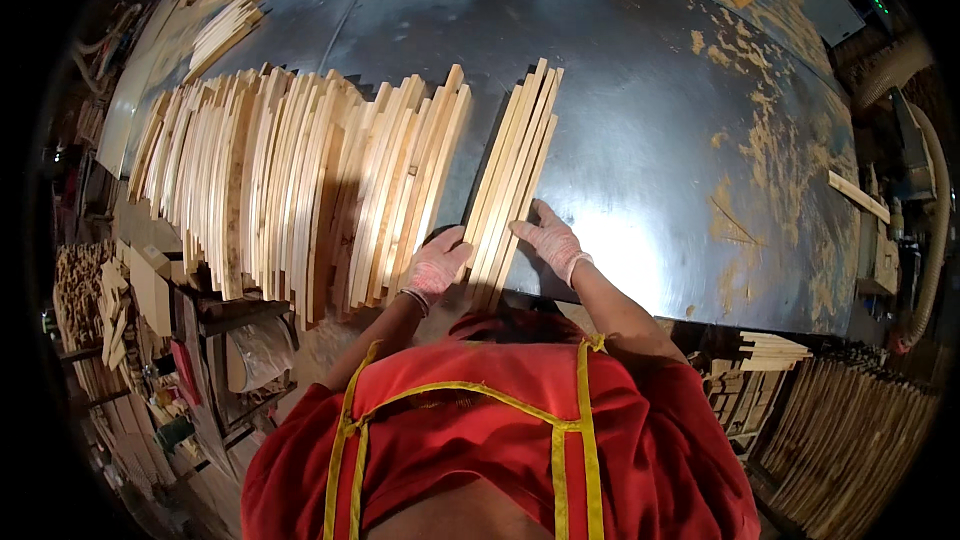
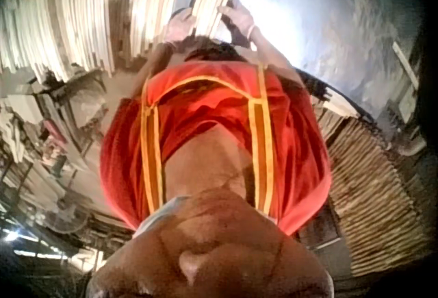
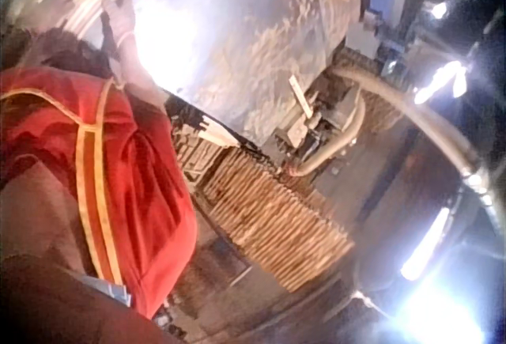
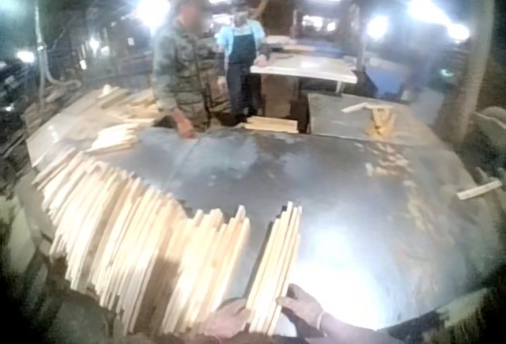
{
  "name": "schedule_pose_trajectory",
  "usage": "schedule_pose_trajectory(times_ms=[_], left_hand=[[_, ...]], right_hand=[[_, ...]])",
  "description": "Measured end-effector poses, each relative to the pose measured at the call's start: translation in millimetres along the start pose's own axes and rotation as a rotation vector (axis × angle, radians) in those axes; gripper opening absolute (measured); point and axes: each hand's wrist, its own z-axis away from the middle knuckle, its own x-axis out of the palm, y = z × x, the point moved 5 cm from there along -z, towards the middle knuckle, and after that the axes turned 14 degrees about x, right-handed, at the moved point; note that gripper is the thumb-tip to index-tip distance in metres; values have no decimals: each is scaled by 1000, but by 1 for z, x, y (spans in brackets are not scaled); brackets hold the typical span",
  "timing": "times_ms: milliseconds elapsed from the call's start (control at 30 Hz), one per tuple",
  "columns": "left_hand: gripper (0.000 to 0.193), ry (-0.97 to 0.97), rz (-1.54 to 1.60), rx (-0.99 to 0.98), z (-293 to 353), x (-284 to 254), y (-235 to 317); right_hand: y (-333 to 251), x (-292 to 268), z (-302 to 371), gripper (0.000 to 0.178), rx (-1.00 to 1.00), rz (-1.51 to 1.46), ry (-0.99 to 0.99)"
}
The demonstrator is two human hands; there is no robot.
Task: The person sorts and stacks thin wooden slats on a large metal table in a workshop. They pick up individual pieces, inspect them, and place them into a growing pile, occasionally moving other pieces aside to maintain order.
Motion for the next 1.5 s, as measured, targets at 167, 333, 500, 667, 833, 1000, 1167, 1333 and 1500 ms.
schedule_pose_trajectory(times_ms=[167,333,500,667,833,1000,1167,1333,1500], left_hand=[[67,-30,-65,34,-6,3,-20],[80,-12,-185,92,-26,17,-31],[88,35,-452,135,-42,28,32],[83,144,-579,253,-15,6,62],[74,258,-559,195,32,-80,57],[57,225,-689,-84,67,-176,-12],[68,421,-864,7,122,-183,-56],[65,403,-1199,145,106,-152,-23],[64,474,-1266,392,79,-138,-104]], right_hand=[[7,-4,-20,100,-84,96,-20],[7,1,-28,96,-95,40,10],[-16,22,-14,80,-75,-178,2],[-29,46,8,63,-128,-488,-267],[-78,125,33,59,-85,-375,-424],[-109,255,43,58,99,-114,-712],[-92,307,27,50,-37,13,-639],[-79,231,22,76,-46,-77,-634],[-50,105,90,58,-278,210,-283]])
